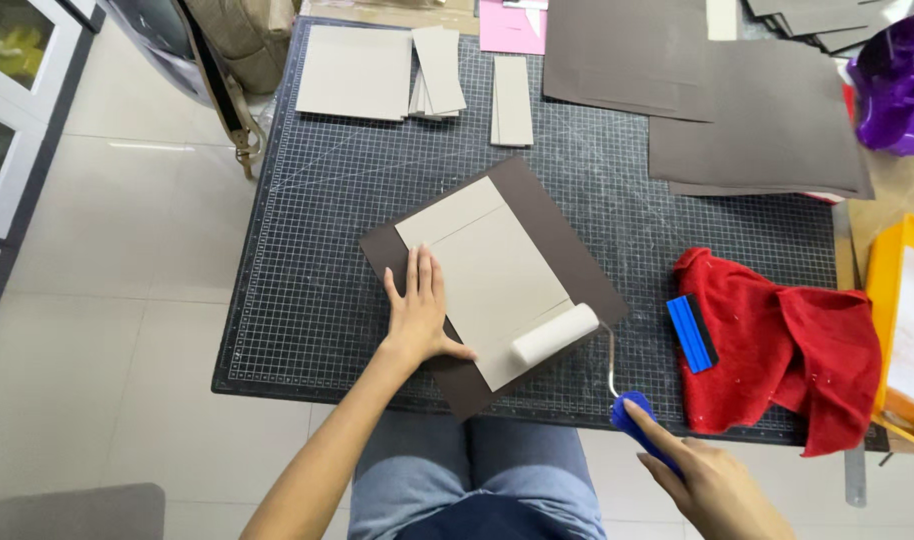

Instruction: The person assembles paper covers by applying adhesive with a roller to a dark brown sheet, placing a white sheet on top, and smoothing the edges with a blue plastic scraper. The person repeats this process for multiple units, stacking the finished covers on the table.

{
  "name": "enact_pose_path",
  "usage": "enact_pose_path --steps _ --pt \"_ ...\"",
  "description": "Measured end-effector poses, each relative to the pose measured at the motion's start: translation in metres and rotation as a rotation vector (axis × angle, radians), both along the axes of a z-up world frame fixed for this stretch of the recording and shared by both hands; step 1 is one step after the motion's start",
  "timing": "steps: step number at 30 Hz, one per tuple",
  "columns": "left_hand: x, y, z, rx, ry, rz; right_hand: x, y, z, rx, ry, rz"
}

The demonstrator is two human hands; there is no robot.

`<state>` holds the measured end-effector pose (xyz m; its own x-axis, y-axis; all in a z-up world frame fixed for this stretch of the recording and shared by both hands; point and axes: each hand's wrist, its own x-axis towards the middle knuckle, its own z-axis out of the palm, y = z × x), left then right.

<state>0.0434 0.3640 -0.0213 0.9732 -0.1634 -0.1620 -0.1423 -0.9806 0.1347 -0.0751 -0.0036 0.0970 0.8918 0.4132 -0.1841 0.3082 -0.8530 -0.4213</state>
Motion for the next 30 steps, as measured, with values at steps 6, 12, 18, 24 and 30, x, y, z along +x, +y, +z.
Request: enact_pose_path --steps 6,12,18,24,30 --pt "-0.001 -0.001 0.001 -0.002 -0.020 0.005 0.057 0.059 0.021 -0.193 0.195 -0.074" --pt "0.002 -0.003 0.003 0.031 0.039 0.012 0.144 0.111 0.019 -0.103 0.065 0.053" --pt "0.004 -0.006 0.005 0.065 0.058 0.027 0.187 0.159 0.022 -0.107 0.059 0.042" --pt "0.002 -0.008 0.004 0.069 0.047 0.020 0.157 0.144 0.065 -0.197 0.176 0.040" --pt "0.003 -0.008 0.003 0.074 0.027 0.021 0.161 0.156 0.054 -0.066 -0.022 0.052"
